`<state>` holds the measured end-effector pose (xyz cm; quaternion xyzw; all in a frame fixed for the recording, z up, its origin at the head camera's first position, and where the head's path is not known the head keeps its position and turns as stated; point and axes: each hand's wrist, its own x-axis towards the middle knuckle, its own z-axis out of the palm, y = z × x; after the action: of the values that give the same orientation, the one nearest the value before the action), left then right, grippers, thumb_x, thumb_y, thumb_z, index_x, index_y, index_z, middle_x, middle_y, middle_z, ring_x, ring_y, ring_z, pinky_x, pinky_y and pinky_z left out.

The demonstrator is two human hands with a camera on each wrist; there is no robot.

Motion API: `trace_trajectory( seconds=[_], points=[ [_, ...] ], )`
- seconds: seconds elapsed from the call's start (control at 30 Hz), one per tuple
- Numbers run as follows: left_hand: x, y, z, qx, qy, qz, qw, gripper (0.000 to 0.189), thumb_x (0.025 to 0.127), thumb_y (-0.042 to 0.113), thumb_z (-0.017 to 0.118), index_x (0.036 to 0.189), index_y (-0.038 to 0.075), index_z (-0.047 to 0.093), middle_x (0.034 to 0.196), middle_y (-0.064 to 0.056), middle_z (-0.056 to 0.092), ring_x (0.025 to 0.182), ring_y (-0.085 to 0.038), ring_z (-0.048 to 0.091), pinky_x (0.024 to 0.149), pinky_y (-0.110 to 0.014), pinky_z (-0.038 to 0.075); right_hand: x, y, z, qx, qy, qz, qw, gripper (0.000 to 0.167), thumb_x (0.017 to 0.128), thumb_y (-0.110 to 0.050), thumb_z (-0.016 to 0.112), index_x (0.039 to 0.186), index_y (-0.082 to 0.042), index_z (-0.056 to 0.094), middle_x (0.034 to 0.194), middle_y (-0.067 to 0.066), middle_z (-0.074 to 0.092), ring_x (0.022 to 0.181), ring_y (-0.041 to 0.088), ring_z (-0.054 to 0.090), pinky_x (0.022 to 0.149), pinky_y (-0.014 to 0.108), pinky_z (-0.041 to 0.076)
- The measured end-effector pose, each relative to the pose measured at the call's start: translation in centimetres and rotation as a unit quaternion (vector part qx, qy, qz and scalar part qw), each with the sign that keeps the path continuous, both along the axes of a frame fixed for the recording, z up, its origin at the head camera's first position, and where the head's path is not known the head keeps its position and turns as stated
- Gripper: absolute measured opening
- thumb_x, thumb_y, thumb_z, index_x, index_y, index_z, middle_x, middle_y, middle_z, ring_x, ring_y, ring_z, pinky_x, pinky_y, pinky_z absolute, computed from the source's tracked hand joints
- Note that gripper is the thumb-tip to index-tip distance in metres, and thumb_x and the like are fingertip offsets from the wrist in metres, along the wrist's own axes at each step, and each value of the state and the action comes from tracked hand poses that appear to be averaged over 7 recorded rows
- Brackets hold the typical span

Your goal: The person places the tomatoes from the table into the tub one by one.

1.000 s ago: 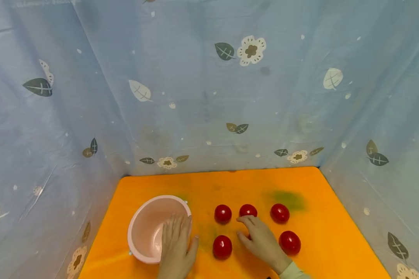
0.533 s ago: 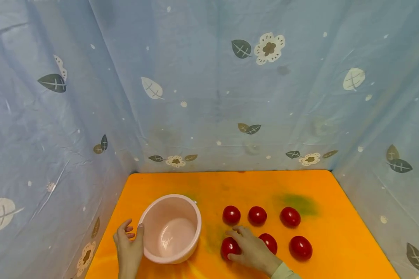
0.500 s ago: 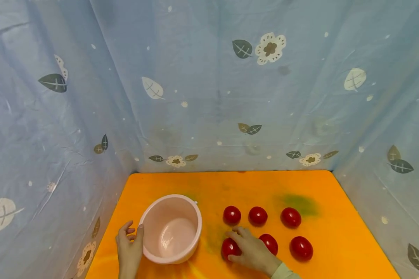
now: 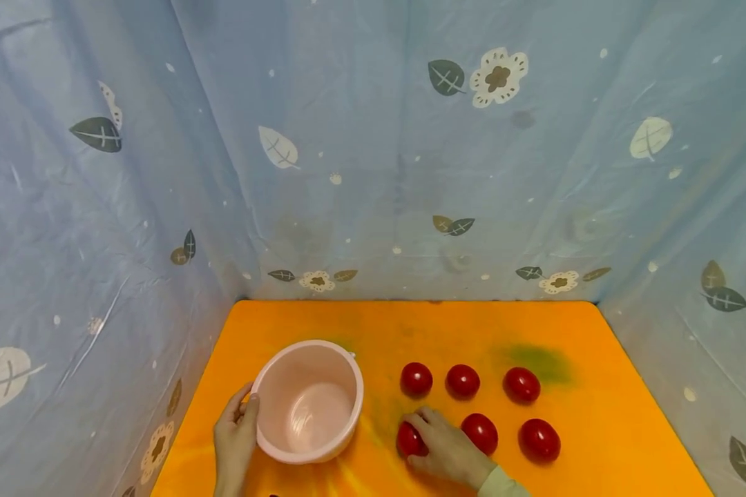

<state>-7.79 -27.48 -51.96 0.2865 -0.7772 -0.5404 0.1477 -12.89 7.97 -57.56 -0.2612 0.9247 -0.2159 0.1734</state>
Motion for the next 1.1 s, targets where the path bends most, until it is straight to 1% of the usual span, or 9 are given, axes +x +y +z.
trace_trajectory(
  seconds=[0.2, 0.33, 0.4, 0.5, 0.63, 0.73, 0.83, 0.97, 1.1],
  points=[
    [0.0, -0.3, -1.5, -0.062, 0.022, 0.036, 0.9972, 0.039, 0.105, 0.028, 0.054, 0.136, 0.006, 0.065, 0.07, 0.008, 0.057, 0.059, -0.001, 0.046, 0.053, -0.017, 0.042, -0.8, -0.7, -0.6, -0.05, -0.056, -0.023, 0.9969, 0.062, 0.086, -0.044, 0.079, 0.138, -0.018, 0.057, 0.131, 0.003, 0.055, 0.107, 0.019, 0.055, 0.096, 0.045, 0.056],
    [0.3, -0.8, -1.9, -0.086, 0.03, 0.058, 0.9942, 0.036, 0.103, 0.026, 0.057, 0.131, 0.007, 0.069, 0.067, 0.01, 0.061, 0.059, 0.002, 0.047, 0.054, -0.015, 0.042, -2.2, -1.2, 0.8, -0.123, -0.088, -0.029, 0.9882, 0.064, 0.087, -0.041, 0.078, 0.139, -0.014, 0.054, 0.137, 0.01, 0.055, 0.113, 0.025, 0.058, 0.097, 0.052, 0.055],
    [0.3, -0.9, -2.0, -0.088, 0.03, 0.063, 0.9937, 0.036, 0.103, 0.026, 0.058, 0.13, 0.006, 0.069, 0.067, 0.009, 0.062, 0.059, 0.002, 0.047, 0.054, -0.015, 0.042, -3.3, -1.5, 2.4, -0.145, -0.074, -0.028, 0.9863, 0.064, 0.087, -0.039, 0.079, 0.139, -0.013, 0.054, 0.136, 0.011, 0.056, 0.112, 0.026, 0.059, 0.096, 0.052, 0.056],
    [0.0, -0.8, -2.3, -0.089, 0.038, 0.06, 0.9935, 0.035, 0.102, 0.024, 0.058, 0.129, 0.004, 0.069, 0.072, -0.003, 0.069, 0.06, 0.003, 0.048, 0.053, -0.014, 0.043, -5.4, -2.3, 5.8, -0.154, -0.044, -0.026, 0.9868, 0.065, 0.087, -0.036, 0.08, 0.141, -0.013, 0.053, 0.136, 0.013, 0.056, 0.114, 0.028, 0.06, 0.094, 0.054, 0.057],
    [-0.6, -0.5, -2.7, -0.084, 0.048, 0.045, 0.9943, 0.035, 0.103, 0.024, 0.058, 0.13, 0.004, 0.068, 0.083, -0.017, 0.074, 0.061, 0.003, 0.05, 0.055, -0.014, 0.046, -8.1, -4.4, 10.7, -0.153, 0.003, 0.008, 0.9882, 0.065, 0.088, -0.033, 0.08, 0.142, -0.012, 0.052, 0.134, 0.011, 0.056, 0.114, 0.026, 0.059, 0.092, 0.047, 0.058],
    [-0.7, -0.7, -2.9, -0.085, 0.048, 0.053, 0.9938, 0.035, 0.102, 0.023, 0.058, 0.129, 0.005, 0.069, 0.08, -0.01, 0.074, 0.061, 0.004, 0.05, 0.055, -0.013, 0.045, -9.0, -7.3, 13.7, -0.142, 0.038, 0.05, 0.9878, 0.062, 0.089, -0.035, 0.078, 0.142, -0.015, 0.052, 0.133, 0.008, 0.056, 0.114, 0.022, 0.059, 0.092, 0.039, 0.058],
    [-0.7, -1.0, -3.0, -0.091, 0.054, 0.059, 0.9926, 0.034, 0.102, 0.022, 0.059, 0.127, 0.004, 0.07, 0.075, -0.005, 0.072, 0.059, 0.004, 0.049, 0.053, -0.013, 0.044, -9.2, -10.9, 15.6, -0.125, 0.045, 0.087, 0.9874, 0.062, 0.089, -0.037, 0.077, 0.143, -0.019, 0.053, 0.136, 0.005, 0.056, 0.117, 0.02, 0.059, 0.093, 0.032, 0.057],
    [-1.3, -1.3, -2.8, -0.111, 0.077, 0.051, 0.9896, 0.032, 0.101, 0.019, 0.06, 0.126, 0.002, 0.071, 0.078, -0.014, 0.073, 0.061, 0.006, 0.048, 0.056, -0.011, 0.042, -9.8, -15.6, 15.5, -0.11, 0.034, 0.138, 0.9836, 0.061, 0.089, -0.037, 0.077, 0.143, -0.019, 0.054, 0.135, 0.003, 0.057, 0.117, 0.016, 0.059, 0.091, 0.024, 0.055],
    [-1.8, -1.7, -2.7, -0.114, 0.088, 0.046, 0.9885, 0.031, 0.101, 0.017, 0.06, 0.125, 0.001, 0.071, 0.076, -0.012, 0.072, 0.062, 0.006, 0.047, 0.057, -0.011, 0.041, -10.3, -19.4, 13.0, -0.091, 0.011, 0.192, 0.9771, 0.057, 0.088, -0.037, 0.079, 0.138, -0.02, 0.057, 0.122, -0.003, 0.06, 0.106, 0.006, 0.058, 0.086, 0.015, 0.052]
  ],
)
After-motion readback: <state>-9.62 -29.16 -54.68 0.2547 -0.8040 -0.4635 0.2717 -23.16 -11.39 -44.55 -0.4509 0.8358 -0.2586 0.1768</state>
